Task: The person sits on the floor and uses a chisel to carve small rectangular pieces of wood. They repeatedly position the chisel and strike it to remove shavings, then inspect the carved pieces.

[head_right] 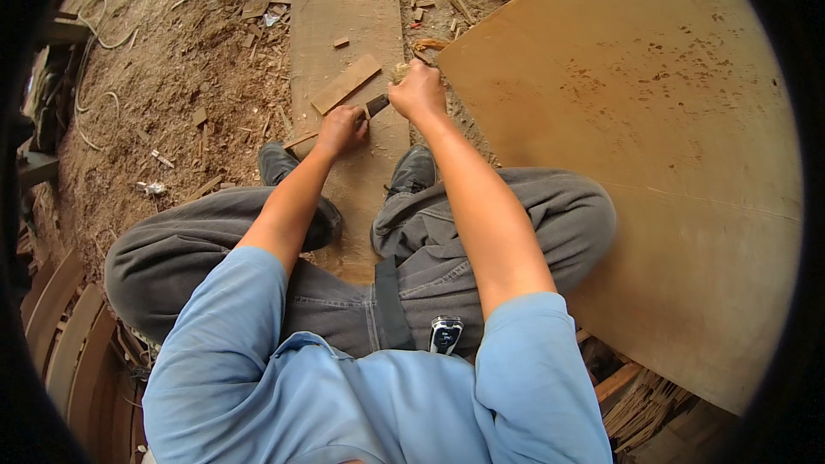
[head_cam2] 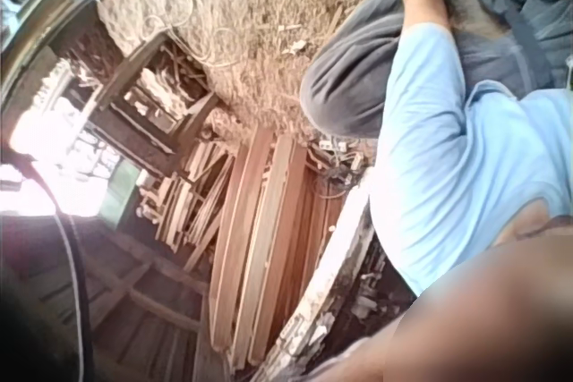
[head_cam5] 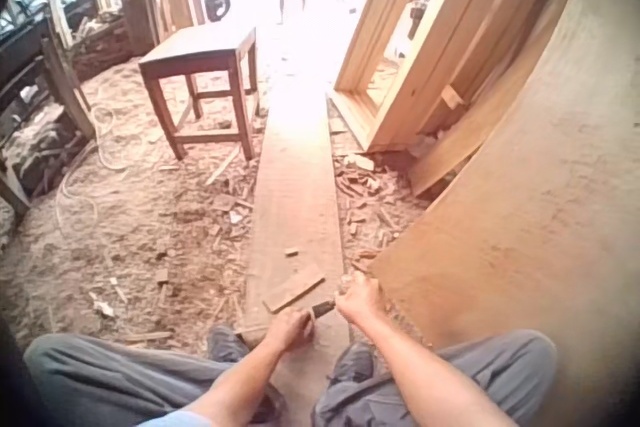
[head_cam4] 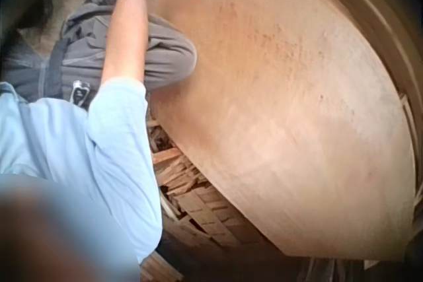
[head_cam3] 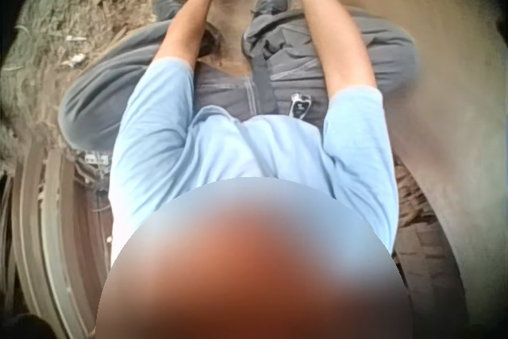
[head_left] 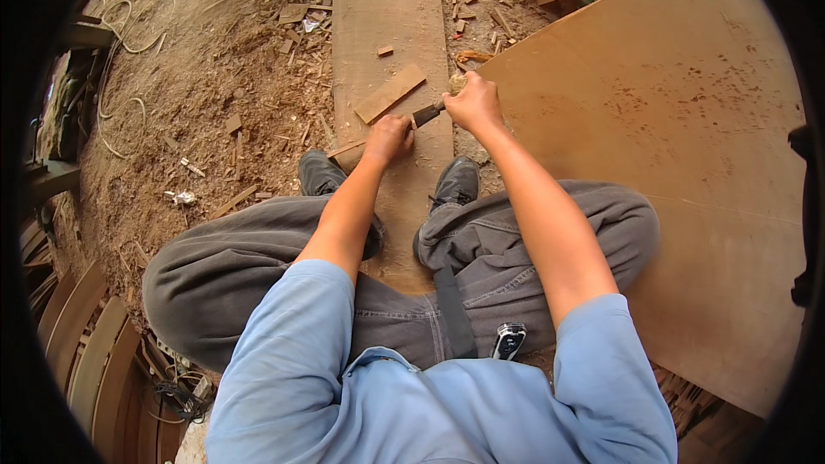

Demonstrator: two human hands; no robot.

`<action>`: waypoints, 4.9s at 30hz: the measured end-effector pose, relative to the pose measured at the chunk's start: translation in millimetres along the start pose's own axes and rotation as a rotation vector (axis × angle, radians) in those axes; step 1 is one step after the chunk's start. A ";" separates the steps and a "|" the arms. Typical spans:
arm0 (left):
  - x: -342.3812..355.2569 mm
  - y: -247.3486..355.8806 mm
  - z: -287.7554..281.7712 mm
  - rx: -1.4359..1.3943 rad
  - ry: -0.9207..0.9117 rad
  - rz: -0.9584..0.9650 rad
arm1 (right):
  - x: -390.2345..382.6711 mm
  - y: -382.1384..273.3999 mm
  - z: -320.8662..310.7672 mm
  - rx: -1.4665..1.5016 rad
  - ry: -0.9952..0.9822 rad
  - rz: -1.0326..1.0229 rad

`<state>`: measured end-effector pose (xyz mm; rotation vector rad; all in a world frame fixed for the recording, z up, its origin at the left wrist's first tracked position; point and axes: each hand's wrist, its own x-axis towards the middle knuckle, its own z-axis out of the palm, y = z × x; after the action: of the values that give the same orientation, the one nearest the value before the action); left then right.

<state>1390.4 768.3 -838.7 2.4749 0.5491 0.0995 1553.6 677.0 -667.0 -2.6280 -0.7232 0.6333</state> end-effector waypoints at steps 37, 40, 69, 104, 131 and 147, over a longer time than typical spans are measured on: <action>-0.2 0.0 -3.0 -0.007 -0.027 -0.021 | -12.5 -11.6 19.6 -0.017 0.044 -0.034; -0.8 0.8 -3.6 -0.016 -0.009 -0.023 | -12.9 -10.5 19.9 -0.012 0.049 -0.009; -4.8 -6.9 3.5 -0.008 0.013 -0.047 | -25.4 -18.1 16.5 -0.160 -0.008 -0.002; -26.0 -21.5 4.0 -0.048 0.109 -0.086 | -14.3 -20.6 27.0 -0.135 -0.070 -0.313; -9.7 -24.6 -1.5 -0.099 0.086 -0.028 | 7.8 -44.6 23.4 -0.092 0.045 -0.387; -6.9 -35.1 1.4 -0.143 0.125 0.010 | 9.8 -30.6 39.0 -0.087 0.019 -0.366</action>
<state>1371.6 790.6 -859.5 2.3437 0.5616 0.2887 1529.6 715.2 -689.9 -2.4768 -1.2118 0.4774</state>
